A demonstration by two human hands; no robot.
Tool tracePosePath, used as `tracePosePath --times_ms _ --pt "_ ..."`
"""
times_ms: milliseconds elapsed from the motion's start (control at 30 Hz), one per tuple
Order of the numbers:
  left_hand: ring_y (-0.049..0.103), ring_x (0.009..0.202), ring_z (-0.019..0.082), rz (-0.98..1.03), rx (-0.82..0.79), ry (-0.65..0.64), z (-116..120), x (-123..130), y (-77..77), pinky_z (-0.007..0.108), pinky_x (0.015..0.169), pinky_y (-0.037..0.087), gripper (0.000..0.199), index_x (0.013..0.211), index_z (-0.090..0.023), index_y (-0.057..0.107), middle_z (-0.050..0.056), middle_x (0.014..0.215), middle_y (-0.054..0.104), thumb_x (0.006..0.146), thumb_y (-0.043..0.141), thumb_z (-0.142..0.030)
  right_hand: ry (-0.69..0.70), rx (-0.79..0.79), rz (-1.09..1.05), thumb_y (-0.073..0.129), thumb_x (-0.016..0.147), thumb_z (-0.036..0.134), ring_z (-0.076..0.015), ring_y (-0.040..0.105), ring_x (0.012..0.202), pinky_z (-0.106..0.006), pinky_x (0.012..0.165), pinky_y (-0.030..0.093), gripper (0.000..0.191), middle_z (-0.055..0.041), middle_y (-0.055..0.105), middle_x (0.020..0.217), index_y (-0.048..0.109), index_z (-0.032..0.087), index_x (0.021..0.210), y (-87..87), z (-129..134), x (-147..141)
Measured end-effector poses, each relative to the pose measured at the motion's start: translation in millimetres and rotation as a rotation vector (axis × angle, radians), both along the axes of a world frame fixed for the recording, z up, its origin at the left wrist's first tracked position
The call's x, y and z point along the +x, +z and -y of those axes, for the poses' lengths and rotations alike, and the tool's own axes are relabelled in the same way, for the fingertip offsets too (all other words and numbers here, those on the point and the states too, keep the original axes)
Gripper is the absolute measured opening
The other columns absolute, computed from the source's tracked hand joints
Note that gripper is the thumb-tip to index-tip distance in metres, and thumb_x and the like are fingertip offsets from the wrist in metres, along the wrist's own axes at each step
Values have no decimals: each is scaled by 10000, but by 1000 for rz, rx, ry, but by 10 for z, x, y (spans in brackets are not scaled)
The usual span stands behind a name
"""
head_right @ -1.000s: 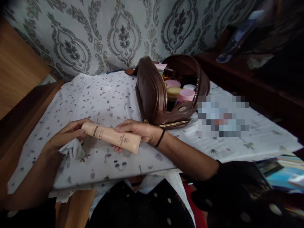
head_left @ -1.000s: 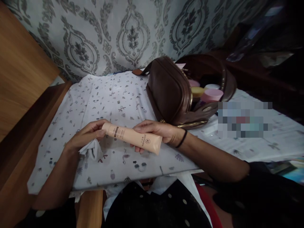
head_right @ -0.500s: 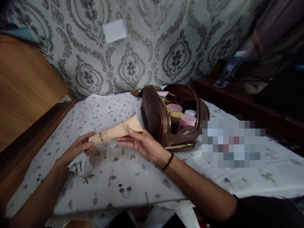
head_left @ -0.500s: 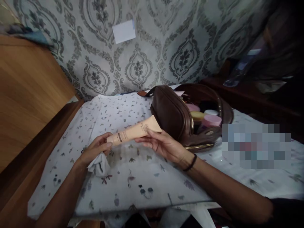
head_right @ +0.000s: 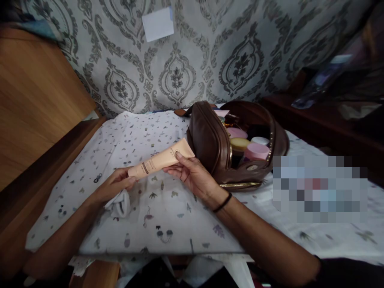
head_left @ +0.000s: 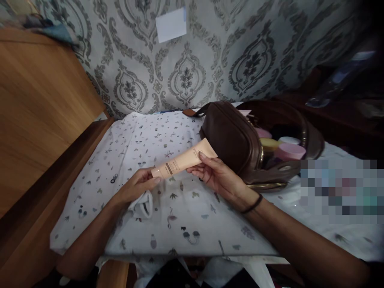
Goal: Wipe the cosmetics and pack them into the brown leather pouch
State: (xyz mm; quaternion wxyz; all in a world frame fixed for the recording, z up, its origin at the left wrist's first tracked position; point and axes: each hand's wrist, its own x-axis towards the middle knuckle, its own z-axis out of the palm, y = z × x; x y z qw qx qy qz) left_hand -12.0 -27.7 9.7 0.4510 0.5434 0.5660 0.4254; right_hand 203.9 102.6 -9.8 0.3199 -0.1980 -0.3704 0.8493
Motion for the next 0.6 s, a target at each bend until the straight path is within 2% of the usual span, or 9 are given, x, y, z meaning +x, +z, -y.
tracePosePath --times_ms 200,467,600 --pt "424 567 125 16 8 -1 -18 1 -3 238 585 388 440 792 -149 662 -39 560 419 781 697 -588 6 -28 8 791 826 311 -151 755 679 -208 699 630 199 -54 769 711 696 144 778 -3 -12 -2" --pt "468 633 143 14 4 -2 -30 -2 -42 235 596 386 453 685 -164 588 -29 573 425 775 691 -596 -13 -17 19 773 844 325 -137 746 684 -190 673 620 204 -54 770 740 677 150 803 -21 -21 -12" --pt "449 637 127 42 -37 -26 -19 11 -55 232 593 362 457 780 -143 628 -7 674 504 760 700 -593 -15 41 35 818 795 319 -114 716 673 -180 675 600 228 -34 745 733 669 147 812 -51 -22 -9"
